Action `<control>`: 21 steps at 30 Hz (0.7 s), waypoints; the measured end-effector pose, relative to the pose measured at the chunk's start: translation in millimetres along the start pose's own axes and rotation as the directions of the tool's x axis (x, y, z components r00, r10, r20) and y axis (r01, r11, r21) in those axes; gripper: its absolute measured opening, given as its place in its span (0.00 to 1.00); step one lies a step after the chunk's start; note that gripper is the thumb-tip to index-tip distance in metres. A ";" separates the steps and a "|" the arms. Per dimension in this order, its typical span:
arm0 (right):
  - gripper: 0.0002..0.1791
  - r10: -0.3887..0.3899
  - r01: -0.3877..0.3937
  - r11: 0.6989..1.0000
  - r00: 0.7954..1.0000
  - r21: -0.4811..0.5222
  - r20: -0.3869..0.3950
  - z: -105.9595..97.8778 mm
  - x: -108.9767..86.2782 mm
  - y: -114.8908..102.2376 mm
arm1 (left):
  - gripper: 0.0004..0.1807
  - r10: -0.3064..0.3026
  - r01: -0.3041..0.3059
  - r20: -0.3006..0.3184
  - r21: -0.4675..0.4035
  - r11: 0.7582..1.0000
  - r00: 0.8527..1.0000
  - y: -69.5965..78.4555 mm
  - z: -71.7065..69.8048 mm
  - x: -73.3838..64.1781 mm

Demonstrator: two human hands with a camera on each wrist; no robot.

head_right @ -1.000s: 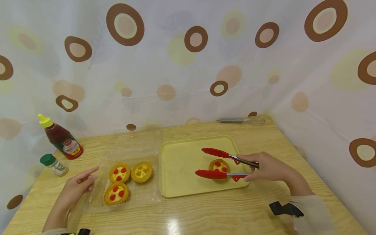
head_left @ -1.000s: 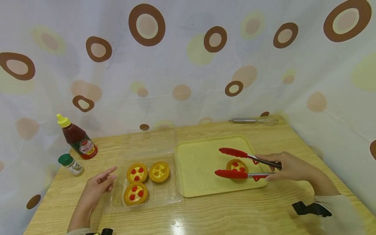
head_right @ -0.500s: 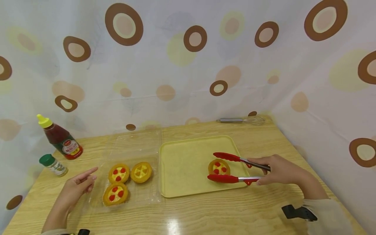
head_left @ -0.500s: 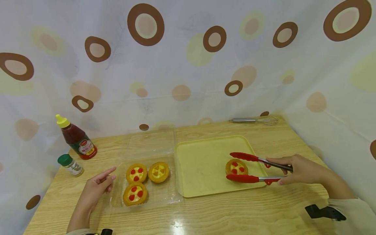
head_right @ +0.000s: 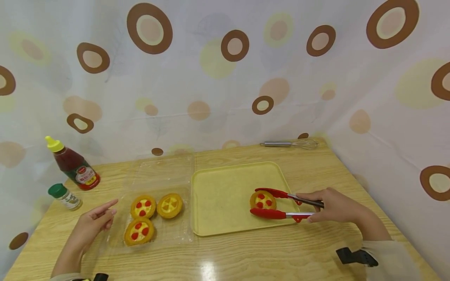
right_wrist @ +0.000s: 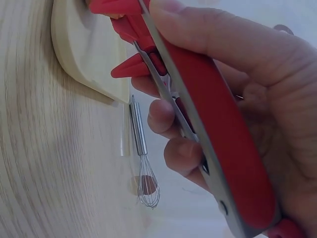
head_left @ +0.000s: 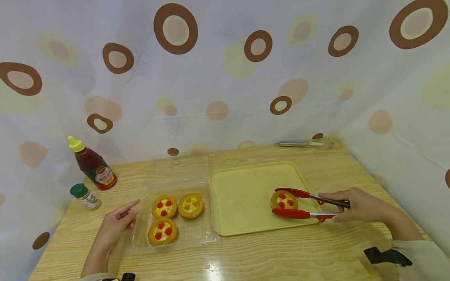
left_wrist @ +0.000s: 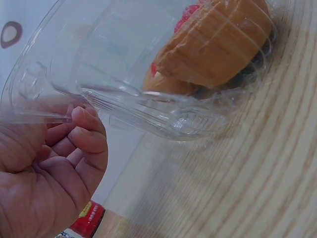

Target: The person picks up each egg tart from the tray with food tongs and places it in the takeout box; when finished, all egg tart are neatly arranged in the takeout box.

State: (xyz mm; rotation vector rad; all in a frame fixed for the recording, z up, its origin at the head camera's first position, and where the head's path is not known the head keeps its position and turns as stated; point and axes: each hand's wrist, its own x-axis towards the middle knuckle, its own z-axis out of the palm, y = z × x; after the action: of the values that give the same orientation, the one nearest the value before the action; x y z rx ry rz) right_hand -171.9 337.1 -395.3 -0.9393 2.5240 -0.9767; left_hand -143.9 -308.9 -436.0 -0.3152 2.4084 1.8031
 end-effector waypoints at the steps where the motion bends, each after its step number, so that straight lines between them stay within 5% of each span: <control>1: 0.35 -0.002 0.002 1.000 1.000 -0.006 -0.001 0.3 0.0 0.3 | 0.29 0.002 -0.002 0.000 -0.001 1.000 1.000 0.2 0.1 -0.1; 21: 0.32 -0.076 0.075 0.997 0.997 -0.024 -0.018 2.4 1.8 1.5 | 0.28 -0.001 0.001 0.002 -0.001 1.000 1.000 1.8 0.4 -0.7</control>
State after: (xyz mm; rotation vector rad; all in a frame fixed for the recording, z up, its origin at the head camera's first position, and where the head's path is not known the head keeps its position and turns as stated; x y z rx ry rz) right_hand -172.9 335.6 -398.1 -1.0443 2.5371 -0.9839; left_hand -143.7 -307.9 -434.3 -0.3148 2.4061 1.8031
